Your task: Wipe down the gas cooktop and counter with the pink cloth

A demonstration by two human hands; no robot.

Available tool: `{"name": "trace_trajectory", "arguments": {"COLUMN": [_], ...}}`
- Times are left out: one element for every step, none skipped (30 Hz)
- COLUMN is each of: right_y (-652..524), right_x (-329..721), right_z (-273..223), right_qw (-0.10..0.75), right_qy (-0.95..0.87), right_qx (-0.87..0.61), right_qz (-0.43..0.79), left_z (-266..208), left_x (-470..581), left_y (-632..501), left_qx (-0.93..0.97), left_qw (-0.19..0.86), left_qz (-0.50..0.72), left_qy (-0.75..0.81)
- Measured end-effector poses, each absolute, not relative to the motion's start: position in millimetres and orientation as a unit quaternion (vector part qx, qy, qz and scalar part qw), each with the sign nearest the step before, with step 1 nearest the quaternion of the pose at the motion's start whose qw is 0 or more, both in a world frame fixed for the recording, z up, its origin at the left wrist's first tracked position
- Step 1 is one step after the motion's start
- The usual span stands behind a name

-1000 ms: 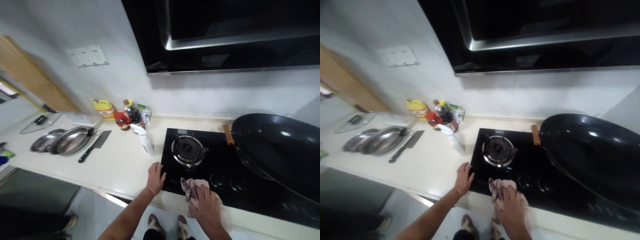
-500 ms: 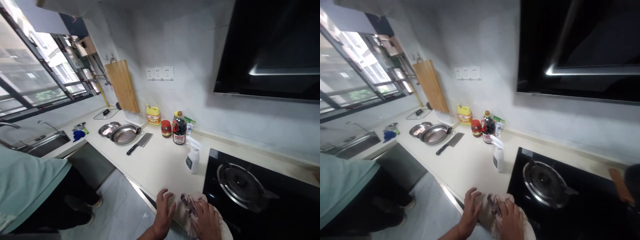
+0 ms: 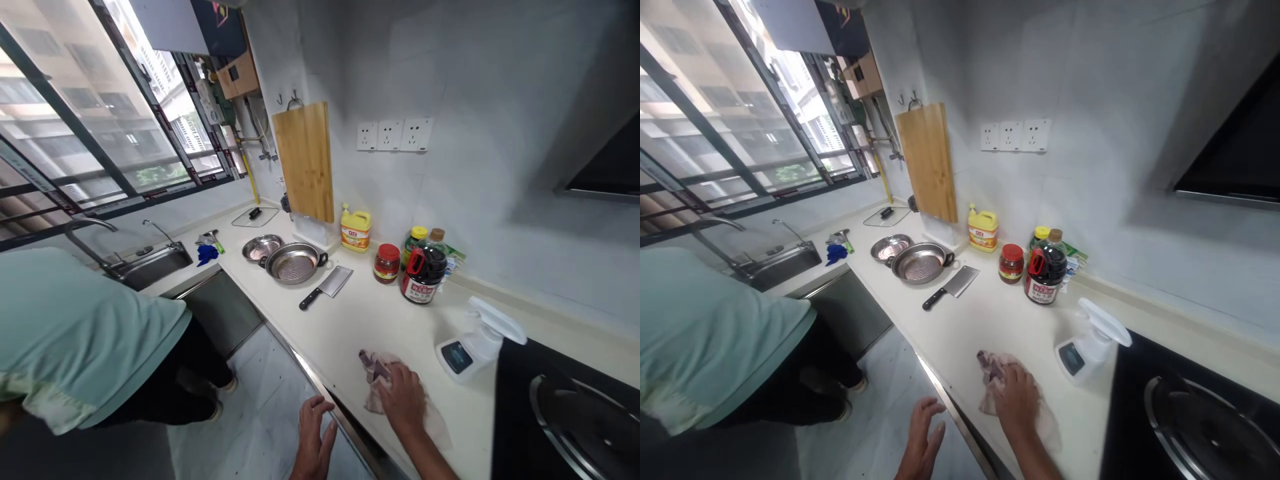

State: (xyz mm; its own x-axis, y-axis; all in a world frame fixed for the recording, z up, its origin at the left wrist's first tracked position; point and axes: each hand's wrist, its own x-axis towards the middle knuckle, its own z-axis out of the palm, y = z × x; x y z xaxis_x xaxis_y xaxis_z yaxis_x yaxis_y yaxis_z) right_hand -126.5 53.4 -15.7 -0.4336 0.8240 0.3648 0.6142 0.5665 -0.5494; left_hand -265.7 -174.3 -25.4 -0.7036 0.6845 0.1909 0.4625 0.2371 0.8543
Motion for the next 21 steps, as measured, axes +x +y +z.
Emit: {"name": "trace_trajectory", "arguments": {"right_y": [55,57,60,63,68,73,80,88,97,107,116,124,130,133,133,130,123,113,101,88,76], "right_x": [-136,-144,-150,-153,-154,-152,-148,-142,-134,-125,-116,-108,-101,-98,-97,-100,-107,-116,-128,-141,-153], "right_z": [-10,-2,7,16,24,31,36,39,39,38,36,34,33,33,34,35,37,39,40,39,38], "right_qw": [0.326,0.338,0.345,0.347,0.344,0.337,0.328,0.316,0.303,0.297,0.301,0.314,0.333,0.348,0.349,0.332,0.294,0.241,0.181,0.125,0.083], "right_qy": [-0.797,-0.753,-0.699,-0.64,-0.586,-0.545,-0.526,-0.531,-0.556,-0.589,-0.62,-0.646,-0.668,-0.69,-0.718,-0.75,-0.784,-0.812,-0.832,-0.846,-0.855], "right_qx": [-0.447,-0.46,-0.466,-0.461,-0.446,-0.423,-0.402,-0.392,-0.396,-0.418,-0.453,-0.489,-0.516,-0.528,-0.525,-0.513,-0.501,-0.494,-0.493,-0.495,-0.496], "right_qz": [0.242,0.328,0.419,0.507,0.583,0.64,0.674,0.682,0.665,0.624,0.566,0.495,0.421,0.352,0.296,0.252,0.221,0.197,0.177,0.154,0.126], "left_z": [-22,-16,-8,1,10,19,26,32,35,35,33,29,23,16,9,2,-4,-9,-13,-16,-17], "left_x": [-270,-275,-279,-284,-289,-293,-298,-302,-305,-309,-313,-316,-319,-323,-326,-329,-332,-335,-337,-339,-341], "left_y": [-177,-180,-181,-183,-184,-184,-184,-185,-185,-187,-189,-193,-197,-202,-208,-215,-222,-229,-236,-244,-251], "left_qx": [0.363,0.359,0.357,0.355,0.355,0.355,0.356,0.354,0.352,0.351,0.35,0.348,0.343,0.337,0.329,0.318,0.305,0.292,0.281,0.27,0.259], "left_qw": [0.122,0.136,0.153,0.172,0.188,0.202,0.212,0.217,0.221,0.224,0.228,0.232,0.231,0.229,0.224,0.218,0.209,0.201,0.197,0.197,0.197], "left_qz": [0.498,0.5,0.501,0.5,0.498,0.496,0.494,0.493,0.491,0.488,0.485,0.482,0.482,0.483,0.487,0.493,0.499,0.506,0.511,0.513,0.515], "left_qy": [0.778,0.776,0.774,0.771,0.769,0.766,0.764,0.764,0.765,0.767,0.768,0.77,0.772,0.775,0.778,0.78,0.784,0.786,0.788,0.79,0.793]}}
